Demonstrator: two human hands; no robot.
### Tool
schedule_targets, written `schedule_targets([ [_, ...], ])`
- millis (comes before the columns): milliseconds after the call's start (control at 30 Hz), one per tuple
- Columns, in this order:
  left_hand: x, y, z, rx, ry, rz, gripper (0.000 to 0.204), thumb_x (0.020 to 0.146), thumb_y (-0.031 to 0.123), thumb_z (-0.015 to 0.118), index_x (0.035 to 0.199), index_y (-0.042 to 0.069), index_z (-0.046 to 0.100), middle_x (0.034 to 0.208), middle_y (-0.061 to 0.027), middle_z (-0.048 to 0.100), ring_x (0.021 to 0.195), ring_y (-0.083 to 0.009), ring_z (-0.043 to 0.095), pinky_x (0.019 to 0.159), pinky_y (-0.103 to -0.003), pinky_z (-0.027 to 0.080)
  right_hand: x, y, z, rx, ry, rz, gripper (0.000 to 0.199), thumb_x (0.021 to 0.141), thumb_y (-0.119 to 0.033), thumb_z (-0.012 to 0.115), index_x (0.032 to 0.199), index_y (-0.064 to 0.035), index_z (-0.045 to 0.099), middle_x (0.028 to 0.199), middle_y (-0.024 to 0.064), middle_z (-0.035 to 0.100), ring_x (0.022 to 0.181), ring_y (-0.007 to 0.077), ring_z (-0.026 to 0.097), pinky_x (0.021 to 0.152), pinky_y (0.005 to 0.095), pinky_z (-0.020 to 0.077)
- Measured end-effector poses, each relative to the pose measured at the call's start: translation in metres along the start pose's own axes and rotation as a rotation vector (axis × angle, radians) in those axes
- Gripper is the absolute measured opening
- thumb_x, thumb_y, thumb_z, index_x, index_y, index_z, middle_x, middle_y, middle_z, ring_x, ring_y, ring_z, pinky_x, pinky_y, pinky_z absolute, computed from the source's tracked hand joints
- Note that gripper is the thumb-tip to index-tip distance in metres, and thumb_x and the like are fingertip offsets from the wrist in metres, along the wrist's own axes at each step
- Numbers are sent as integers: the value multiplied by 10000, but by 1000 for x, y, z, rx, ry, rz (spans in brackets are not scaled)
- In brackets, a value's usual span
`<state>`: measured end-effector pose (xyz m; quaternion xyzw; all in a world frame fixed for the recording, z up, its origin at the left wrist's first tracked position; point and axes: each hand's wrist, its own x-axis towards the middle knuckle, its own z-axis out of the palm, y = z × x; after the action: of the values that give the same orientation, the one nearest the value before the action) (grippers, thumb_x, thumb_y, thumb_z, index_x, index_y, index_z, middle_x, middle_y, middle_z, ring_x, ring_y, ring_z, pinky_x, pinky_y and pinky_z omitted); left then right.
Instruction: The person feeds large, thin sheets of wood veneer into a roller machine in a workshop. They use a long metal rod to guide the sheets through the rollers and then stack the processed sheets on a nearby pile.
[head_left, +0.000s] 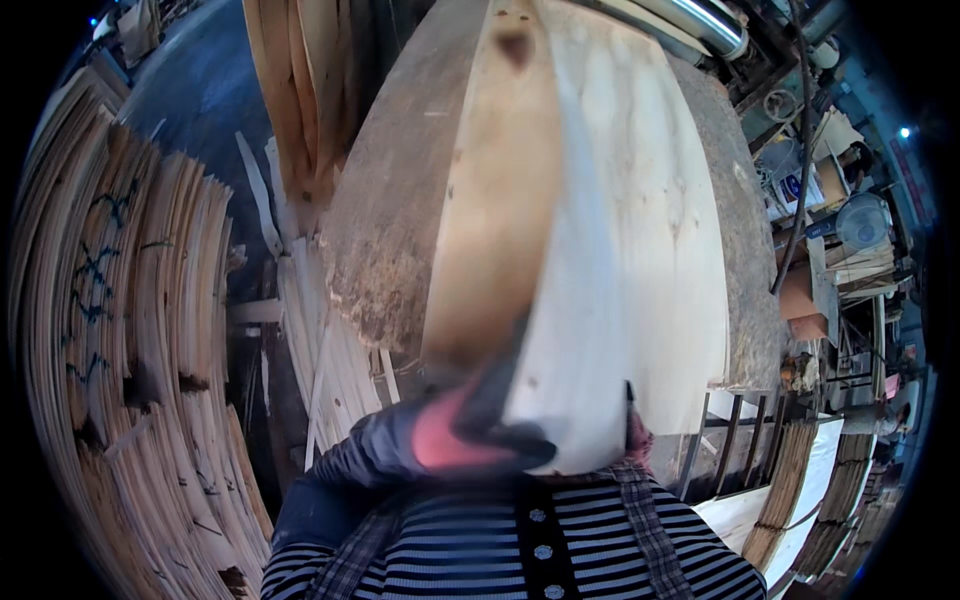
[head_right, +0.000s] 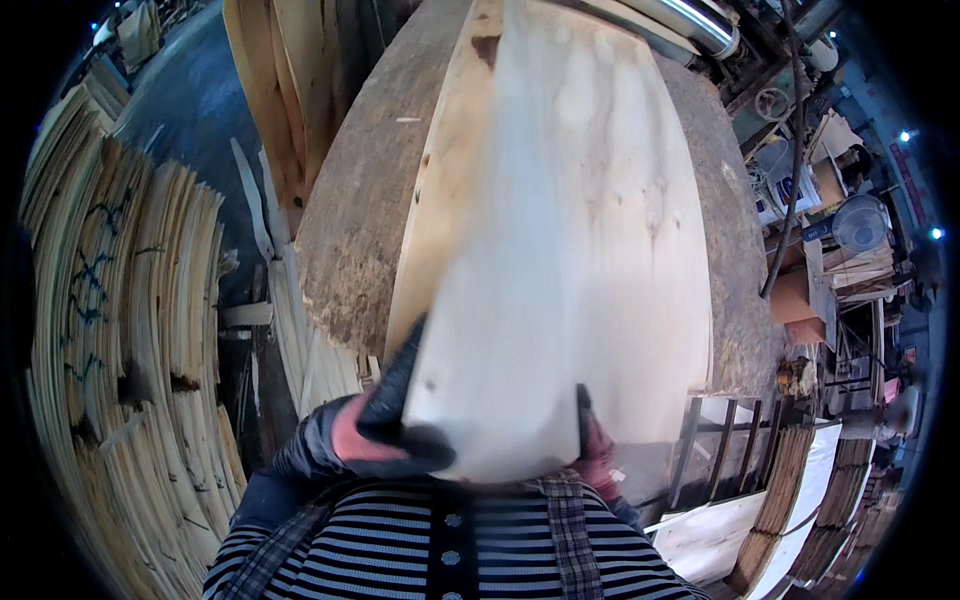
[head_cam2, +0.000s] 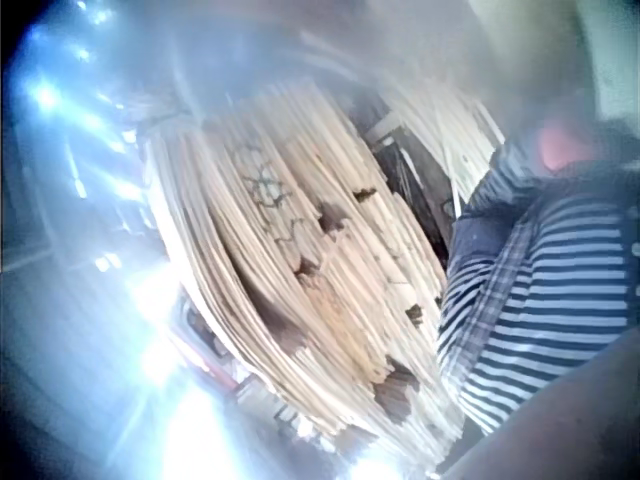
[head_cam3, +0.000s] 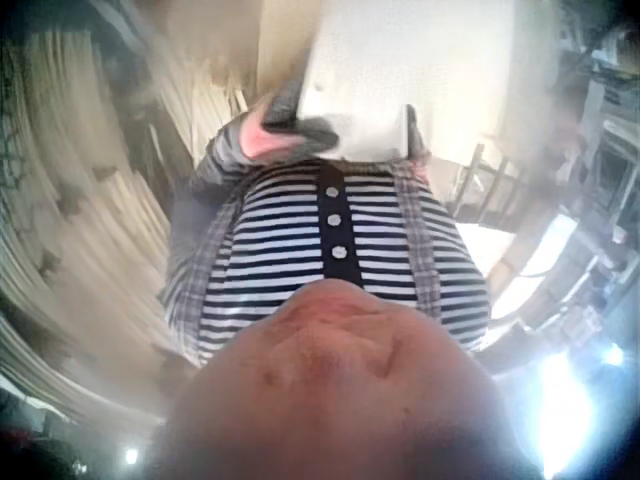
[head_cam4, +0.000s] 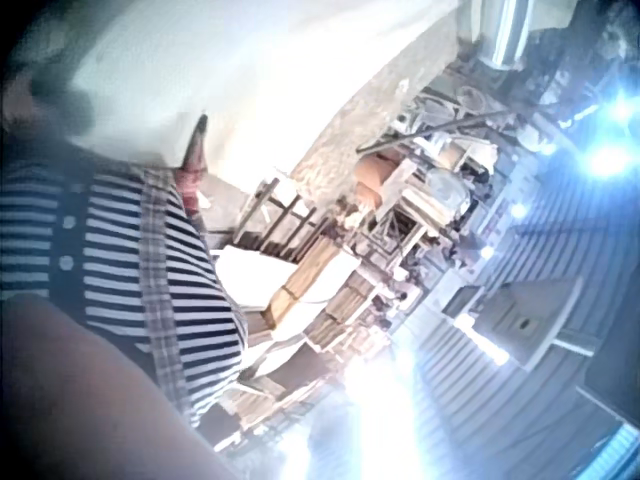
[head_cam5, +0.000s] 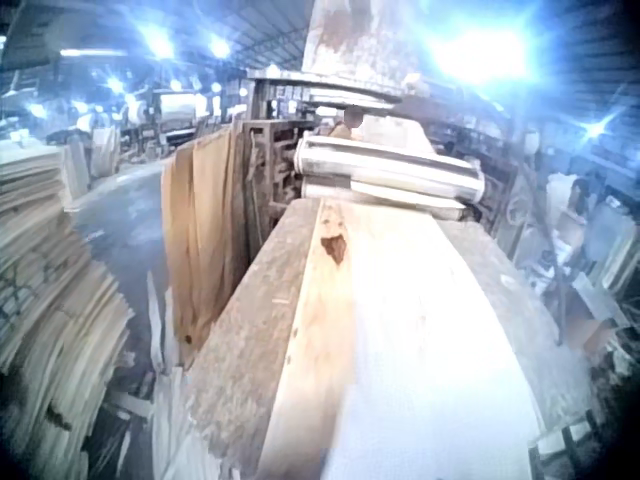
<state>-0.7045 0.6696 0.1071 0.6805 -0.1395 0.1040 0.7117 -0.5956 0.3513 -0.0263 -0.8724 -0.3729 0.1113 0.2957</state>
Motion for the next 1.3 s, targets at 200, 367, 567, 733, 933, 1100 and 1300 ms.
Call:
schedule_targets([
  [200,-28,-113,-40,639,455,-179,437,698,199,620,1066,-6,505,1015,-167,542,919,-279,529,775,-371,431,96,-40,-9,-220,28,-154,576,611,-149,602,1154,-40,442,1152,215,447,1061,340,448,854,391,406],
  [367,-64,-211,5,1271,492,-828,886,646,447,635,1298,33,202,1279,-230,285,1174,-377,270,964,-426,242,187,0,-7,-333,0,-61,590,634,-167,597,1191,-95,413,1166,188,451,1058,329,449,856,388,398],
  [567,-46,-209,-2,1016,647,-906,932,636,518,589,1283,-18,186,1270,-257,289,1180,-407,253,976,-443,225,299,54,0,-361,128,-10,643,662,-213,611,1244,-127,350,1252,162,372,1139,302,371,934,387,321],
  [733,-40,-209,-7,958,704,-893,903,632,436,617,1287,-12,187,1231,-250,349,1128,-379,343,951,-424,263,338,60,-3,-508,337,156,624,713,-273,567,1251,-72,324,1272,182,322,1189,319,279,991,446,196],
  [933,-50,-191,-25,505,820,-611,693,743,160,566,1297,2,180,1175,-162,453,1063,-264,455,913,-336,327,229,25,8,-335,83,-242,699,722,-458,527,1233,-20,338,1266,208,313,1195,354,254,991,501,137],
  [1100,-1,-157,-34,-181,614,-412,500,780,56,566,1229,16,348,1016,-75,551,925,-150,516,809,-266,411,111,71,46,-439,-231,-258,739,660,-504,558,1215,-48,383,1275,216,296,1191,402,235,987,526,125],
  [1300,82,-45,15,-302,359,-253,373,797,77,547,1136,-25,430,973,-69,554,876,-122,519,775,-245,422,73,55,32,-208,129,-178,699,649,-369,629,1204,-32,370,1277,229,281,1174,419,263,959,503,230],
])
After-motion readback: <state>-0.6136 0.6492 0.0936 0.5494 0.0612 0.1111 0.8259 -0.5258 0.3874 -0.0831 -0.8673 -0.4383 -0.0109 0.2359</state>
